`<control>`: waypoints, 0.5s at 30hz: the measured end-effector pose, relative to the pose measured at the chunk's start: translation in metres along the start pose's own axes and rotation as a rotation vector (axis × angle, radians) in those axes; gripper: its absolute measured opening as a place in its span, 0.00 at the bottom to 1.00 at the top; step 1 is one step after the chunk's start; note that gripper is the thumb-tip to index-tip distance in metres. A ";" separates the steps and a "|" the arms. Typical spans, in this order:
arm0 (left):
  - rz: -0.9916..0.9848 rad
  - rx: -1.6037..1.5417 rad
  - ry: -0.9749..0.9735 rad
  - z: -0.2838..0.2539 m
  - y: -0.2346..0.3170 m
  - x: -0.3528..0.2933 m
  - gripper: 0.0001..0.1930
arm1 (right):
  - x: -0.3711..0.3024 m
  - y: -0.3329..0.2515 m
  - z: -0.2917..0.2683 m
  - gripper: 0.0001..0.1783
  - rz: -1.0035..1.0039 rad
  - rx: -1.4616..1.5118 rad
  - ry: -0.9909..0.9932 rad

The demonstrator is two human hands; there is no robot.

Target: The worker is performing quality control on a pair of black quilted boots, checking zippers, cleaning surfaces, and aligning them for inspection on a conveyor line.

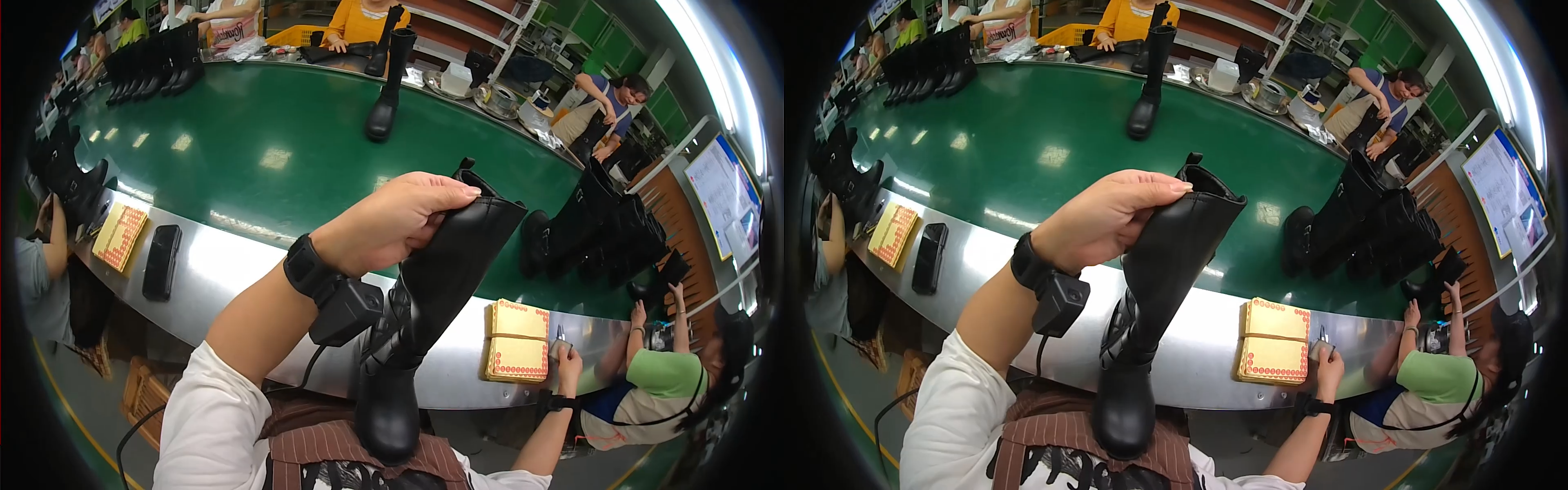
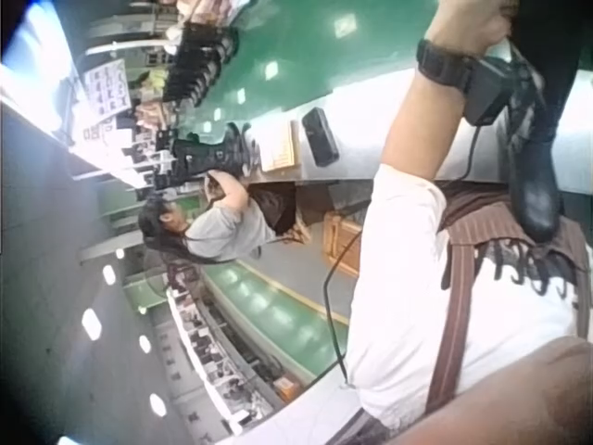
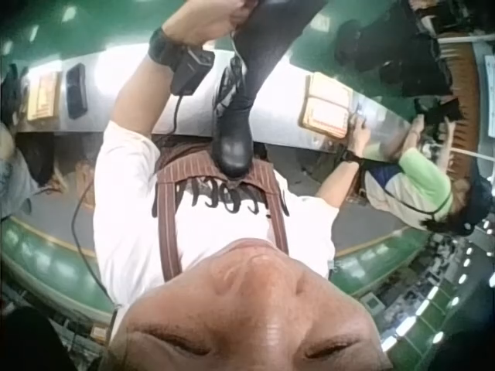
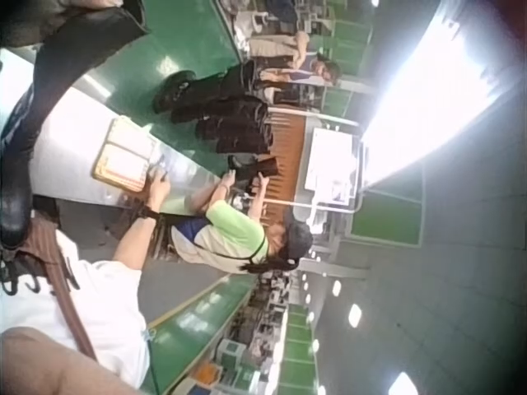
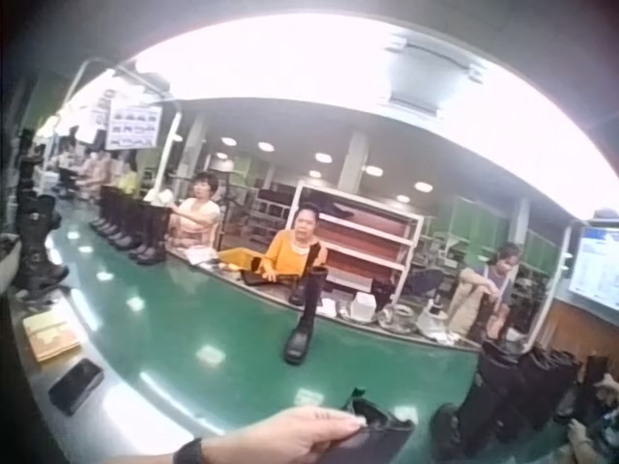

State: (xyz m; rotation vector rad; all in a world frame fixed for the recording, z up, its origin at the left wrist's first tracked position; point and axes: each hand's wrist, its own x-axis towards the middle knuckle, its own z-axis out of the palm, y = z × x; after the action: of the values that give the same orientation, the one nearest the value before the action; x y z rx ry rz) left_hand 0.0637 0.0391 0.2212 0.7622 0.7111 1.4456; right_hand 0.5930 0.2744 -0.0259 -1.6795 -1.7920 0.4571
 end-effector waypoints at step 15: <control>0.159 0.106 0.044 0.015 -0.012 0.006 0.13 | -0.041 -0.104 -0.023 0.13 -0.260 -0.309 0.211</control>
State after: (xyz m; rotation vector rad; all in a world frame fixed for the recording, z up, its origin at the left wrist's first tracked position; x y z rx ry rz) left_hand 0.0835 0.0446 0.2205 0.8877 0.7804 1.5820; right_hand 0.5284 0.2170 0.0492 -1.5895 -1.9570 -0.1130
